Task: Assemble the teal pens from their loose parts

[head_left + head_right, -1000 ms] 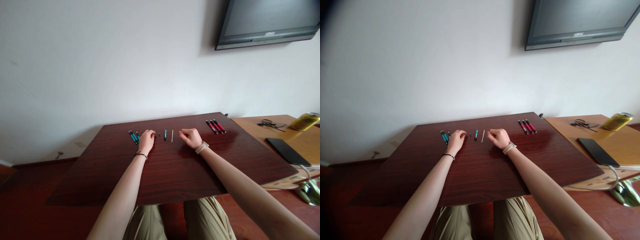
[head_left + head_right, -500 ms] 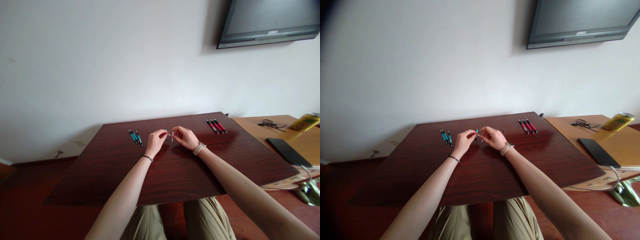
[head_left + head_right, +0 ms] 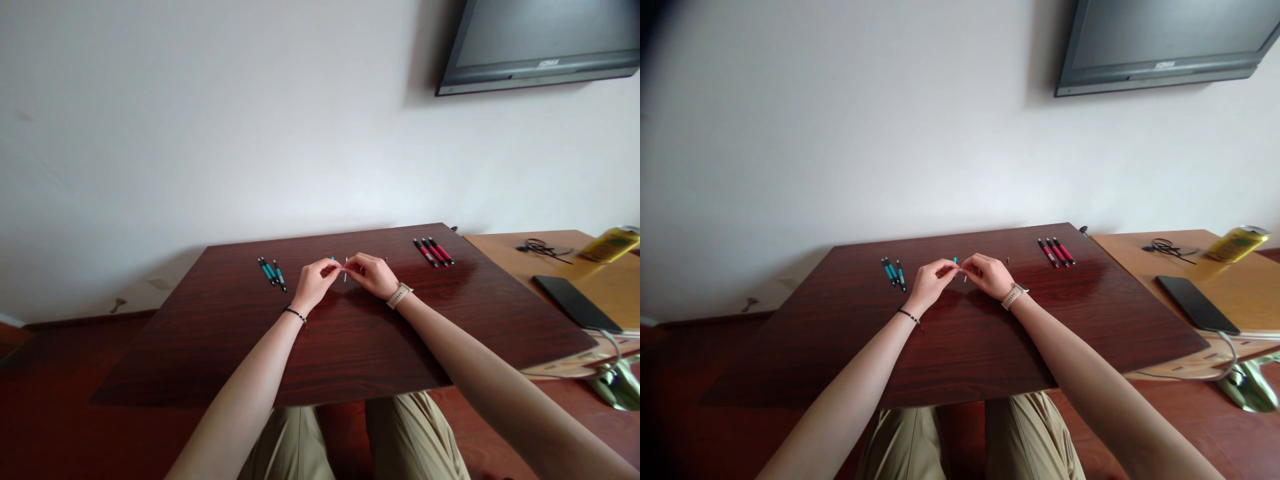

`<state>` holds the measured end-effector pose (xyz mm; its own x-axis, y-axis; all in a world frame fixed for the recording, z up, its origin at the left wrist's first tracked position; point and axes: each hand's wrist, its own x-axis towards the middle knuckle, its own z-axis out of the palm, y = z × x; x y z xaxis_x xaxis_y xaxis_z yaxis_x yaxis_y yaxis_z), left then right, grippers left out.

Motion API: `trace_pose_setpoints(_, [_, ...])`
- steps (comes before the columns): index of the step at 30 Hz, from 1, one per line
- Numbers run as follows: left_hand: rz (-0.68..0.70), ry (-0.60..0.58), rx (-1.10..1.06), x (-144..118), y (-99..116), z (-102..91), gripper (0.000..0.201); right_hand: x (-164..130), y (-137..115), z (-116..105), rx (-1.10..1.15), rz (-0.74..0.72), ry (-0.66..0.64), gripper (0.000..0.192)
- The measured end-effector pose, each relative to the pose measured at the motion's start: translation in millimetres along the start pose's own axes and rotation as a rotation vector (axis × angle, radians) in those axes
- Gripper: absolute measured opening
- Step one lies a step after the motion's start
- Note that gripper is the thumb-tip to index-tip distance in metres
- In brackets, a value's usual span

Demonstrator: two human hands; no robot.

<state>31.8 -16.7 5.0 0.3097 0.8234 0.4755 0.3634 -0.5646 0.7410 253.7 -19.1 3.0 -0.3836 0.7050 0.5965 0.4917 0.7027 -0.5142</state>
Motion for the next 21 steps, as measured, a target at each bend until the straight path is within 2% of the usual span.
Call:
trace_pose_setpoints(5, [0.012, 0.058, 0.044, 1.1, -1.5, -0.4, 0.012, -1.0, 0.5, -1.4, 0.003, 0.007, 0.034, 0.018])
trace_pose_setpoints(8, [0.019, 0.082, 0.144, 0.9, -6.9, -4.1, 0.012, -1.4, 2.7, -3.2, -0.006, 0.03, 0.058, 0.019])
trace_pose_setpoints(12, [0.059, 0.015, 0.344, -0.5, -11.4, -6.2, 0.018, -1.1, 5.7, -4.5, -0.016, 0.057, 0.076, 0.02])
trace_pose_setpoints(16, [0.095, -0.082, 0.449, -1.3, -13.1, -2.5, 0.019, -0.8, 6.0, -4.3, -0.024, 0.064, 0.087, 0.02])
trace_pose_setpoints(21, [0.043, -0.131, 0.531, -0.7, -16.5, -3.3, 0.019, -1.1, 6.1, -4.3, -0.025, 0.075, 0.096, 0.02])
